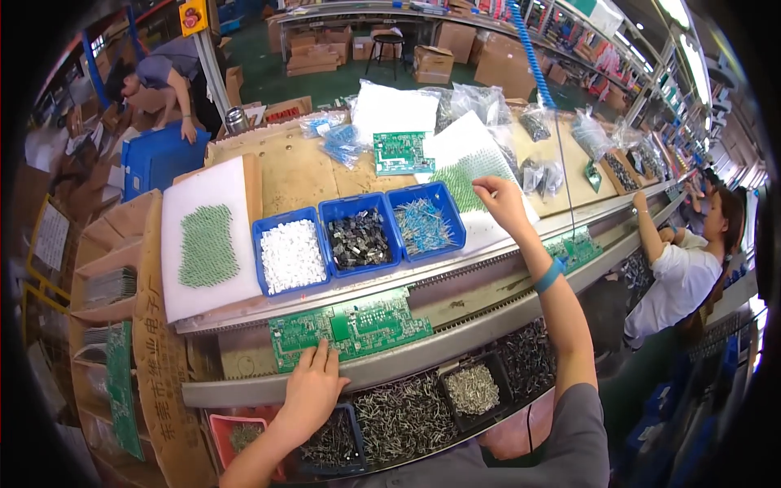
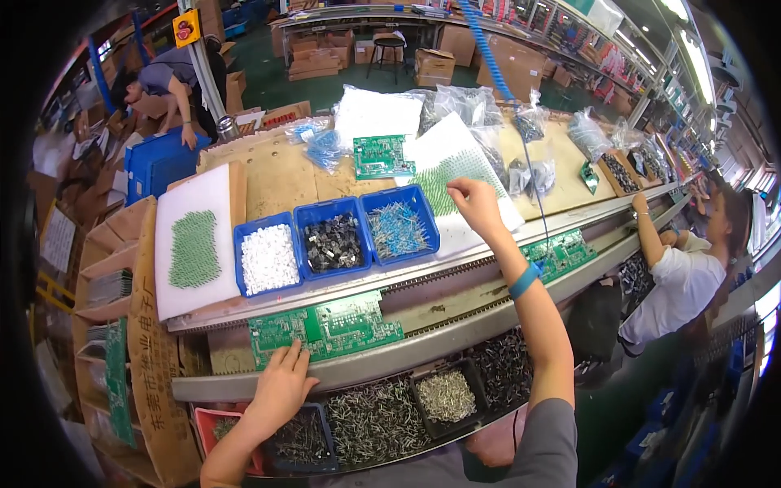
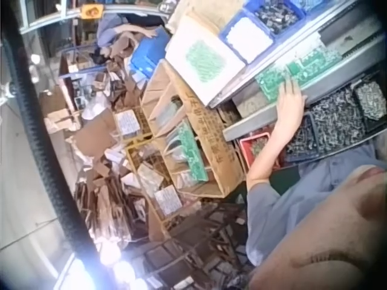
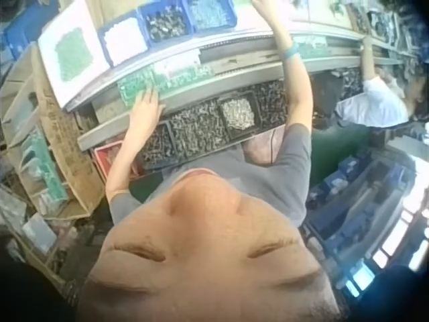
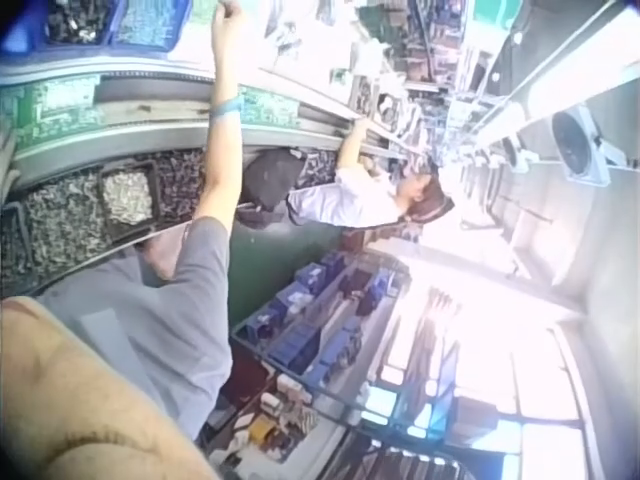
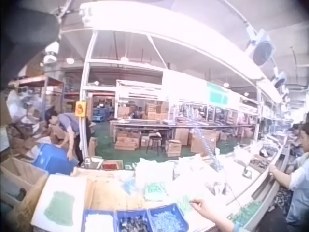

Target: The person assembles circuit boards along an assembly line by picking electronic components from bins and foam trays and inserting them into printed circuit boards by hand, sliding boards along the track.

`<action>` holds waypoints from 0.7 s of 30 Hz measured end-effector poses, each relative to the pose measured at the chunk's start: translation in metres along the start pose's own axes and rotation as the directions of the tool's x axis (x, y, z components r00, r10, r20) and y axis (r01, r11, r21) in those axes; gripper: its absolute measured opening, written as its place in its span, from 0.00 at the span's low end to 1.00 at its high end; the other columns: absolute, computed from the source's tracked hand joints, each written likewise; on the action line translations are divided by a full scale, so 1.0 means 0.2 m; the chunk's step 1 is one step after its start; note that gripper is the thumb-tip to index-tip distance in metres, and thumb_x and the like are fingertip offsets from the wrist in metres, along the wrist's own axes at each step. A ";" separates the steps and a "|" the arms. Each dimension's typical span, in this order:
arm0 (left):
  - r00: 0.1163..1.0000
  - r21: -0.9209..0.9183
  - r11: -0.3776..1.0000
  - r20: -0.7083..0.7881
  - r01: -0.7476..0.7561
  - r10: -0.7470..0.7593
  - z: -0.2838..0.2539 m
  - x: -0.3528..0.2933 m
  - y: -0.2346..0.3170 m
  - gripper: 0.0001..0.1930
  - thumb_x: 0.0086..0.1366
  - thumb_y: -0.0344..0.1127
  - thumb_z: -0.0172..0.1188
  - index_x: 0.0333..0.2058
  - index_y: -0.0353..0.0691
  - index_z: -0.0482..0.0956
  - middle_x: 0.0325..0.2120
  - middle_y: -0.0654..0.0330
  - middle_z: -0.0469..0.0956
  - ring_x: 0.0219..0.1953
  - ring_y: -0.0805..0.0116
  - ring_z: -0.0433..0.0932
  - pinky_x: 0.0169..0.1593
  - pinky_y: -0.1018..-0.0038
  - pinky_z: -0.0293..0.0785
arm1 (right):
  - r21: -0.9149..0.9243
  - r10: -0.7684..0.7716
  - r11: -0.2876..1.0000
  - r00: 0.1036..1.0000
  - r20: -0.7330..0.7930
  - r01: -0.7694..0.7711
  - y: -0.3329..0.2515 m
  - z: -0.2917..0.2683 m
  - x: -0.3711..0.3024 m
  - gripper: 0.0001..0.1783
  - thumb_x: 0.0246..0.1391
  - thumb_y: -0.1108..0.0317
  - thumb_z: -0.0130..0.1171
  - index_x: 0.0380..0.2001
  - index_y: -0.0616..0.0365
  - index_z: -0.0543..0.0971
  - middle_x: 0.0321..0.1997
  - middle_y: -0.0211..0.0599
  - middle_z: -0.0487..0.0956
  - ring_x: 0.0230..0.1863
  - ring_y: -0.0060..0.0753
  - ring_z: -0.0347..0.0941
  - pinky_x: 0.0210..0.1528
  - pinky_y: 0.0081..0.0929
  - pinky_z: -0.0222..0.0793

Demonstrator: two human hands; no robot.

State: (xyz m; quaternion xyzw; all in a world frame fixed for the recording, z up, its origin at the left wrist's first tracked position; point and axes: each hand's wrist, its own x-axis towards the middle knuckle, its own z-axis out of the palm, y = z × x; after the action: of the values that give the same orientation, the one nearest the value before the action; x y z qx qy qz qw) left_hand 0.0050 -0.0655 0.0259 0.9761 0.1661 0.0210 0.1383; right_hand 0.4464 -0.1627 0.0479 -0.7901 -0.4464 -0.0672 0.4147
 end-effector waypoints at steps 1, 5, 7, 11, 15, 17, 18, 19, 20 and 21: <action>1.000 0.007 1.000 -0.003 -0.014 0.014 0.00 0.00 0.00 0.26 0.55 0.37 0.65 0.49 0.27 0.71 0.54 0.41 0.69 0.53 0.45 0.69 0.56 0.61 0.68 | -0.051 -0.017 0.999 1.000 0.019 0.018 0.01 0.03 0.07 0.08 0.51 0.69 0.60 0.33 0.62 0.83 0.29 0.45 0.82 0.29 0.38 0.80 0.35 0.30 0.74; 1.000 0.040 0.999 -0.005 -0.025 0.025 0.01 0.00 0.00 0.27 0.53 0.39 0.66 0.48 0.28 0.72 0.53 0.42 0.70 0.53 0.47 0.69 0.56 0.62 0.69 | -0.127 -0.045 0.991 0.998 0.038 0.049 0.08 0.19 0.33 0.09 0.50 0.67 0.60 0.31 0.61 0.83 0.28 0.46 0.82 0.30 0.42 0.79 0.35 0.33 0.74; 1.000 0.042 0.999 0.002 -0.021 0.021 0.00 0.00 0.01 0.28 0.53 0.40 0.66 0.49 0.28 0.72 0.53 0.42 0.70 0.54 0.47 0.69 0.56 0.62 0.69 | -0.178 -0.008 0.984 1.000 0.022 0.012 0.14 0.30 0.46 0.11 0.49 0.65 0.61 0.31 0.61 0.83 0.26 0.47 0.81 0.28 0.40 0.79 0.34 0.32 0.73; 1.000 0.047 0.999 0.008 -0.008 0.008 -0.01 0.01 0.02 0.28 0.53 0.40 0.66 0.48 0.28 0.72 0.53 0.43 0.70 0.54 0.47 0.68 0.55 0.63 0.70 | -0.245 0.161 0.957 0.987 0.007 -0.155 0.27 0.44 0.65 0.15 0.47 0.58 0.63 0.29 0.60 0.84 0.25 0.49 0.81 0.28 0.43 0.80 0.35 0.36 0.73; 1.000 0.026 1.000 0.021 0.016 -0.017 -0.01 0.00 0.02 0.28 0.53 0.41 0.66 0.48 0.28 0.72 0.54 0.42 0.69 0.54 0.47 0.68 0.54 0.63 0.71 | -0.142 0.332 0.939 0.931 0.150 -0.312 0.31 0.53 0.76 0.18 0.43 0.54 0.67 0.28 0.59 0.85 0.28 0.47 0.83 0.33 0.43 0.80 0.39 0.35 0.73; 0.999 0.026 0.999 0.028 0.019 -0.020 -0.02 0.00 0.02 0.29 0.52 0.41 0.66 0.49 0.28 0.72 0.54 0.42 0.69 0.54 0.47 0.68 0.53 0.63 0.72 | 0.012 0.384 0.919 0.904 0.190 -0.393 0.31 0.55 0.79 0.19 0.40 0.59 0.70 0.28 0.66 0.84 0.28 0.45 0.83 0.30 0.35 0.79 0.37 0.30 0.72; 1.000 0.033 0.999 0.023 0.006 -0.007 -0.01 0.00 0.02 0.29 0.52 0.41 0.66 0.48 0.28 0.72 0.54 0.42 0.69 0.54 0.47 0.69 0.52 0.63 0.73 | 0.081 0.379 0.915 0.911 0.166 -0.395 0.34 0.56 0.80 0.19 0.41 0.61 0.71 0.32 0.66 0.83 0.27 0.41 0.82 0.29 0.30 0.76 0.35 0.28 0.69; 1.000 0.031 0.999 0.020 0.007 -0.008 -0.01 0.00 0.02 0.29 0.52 0.41 0.66 0.48 0.28 0.72 0.54 0.42 0.69 0.54 0.47 0.69 0.52 0.63 0.73 | 0.150 0.375 0.907 0.916 0.141 -0.394 0.36 0.56 0.80 0.19 0.42 0.63 0.71 0.35 0.65 0.82 0.27 0.37 0.82 0.28 0.25 0.74 0.33 0.25 0.67; 1.000 0.022 1.000 0.025 0.005 -0.006 -0.02 0.01 0.03 0.29 0.52 0.42 0.66 0.48 0.28 0.73 0.54 0.42 0.69 0.54 0.47 0.69 0.52 0.63 0.73 | 0.156 0.435 0.878 0.890 0.140 -0.453 0.38 0.56 0.82 0.25 0.40 0.64 0.73 0.41 0.66 0.79 0.30 0.37 0.82 0.30 0.26 0.73 0.34 0.25 0.66; 0.999 0.018 1.000 0.033 0.015 -0.016 -0.02 0.01 0.03 0.28 0.52 0.42 0.66 0.48 0.27 0.73 0.54 0.42 0.69 0.54 0.47 0.69 0.52 0.64 0.73 | 0.200 0.445 0.860 0.881 0.159 -0.470 0.34 0.57 0.82 0.25 0.39 0.66 0.72 0.42 0.68 0.79 0.33 0.40 0.82 0.33 0.29 0.75 0.37 0.27 0.69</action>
State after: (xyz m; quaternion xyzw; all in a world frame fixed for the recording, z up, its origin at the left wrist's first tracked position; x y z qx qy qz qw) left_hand 0.0076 -0.0686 0.0309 0.9762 0.1717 0.0023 0.1325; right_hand 0.5651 0.0079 0.0132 -0.8218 -0.2724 0.1287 0.4836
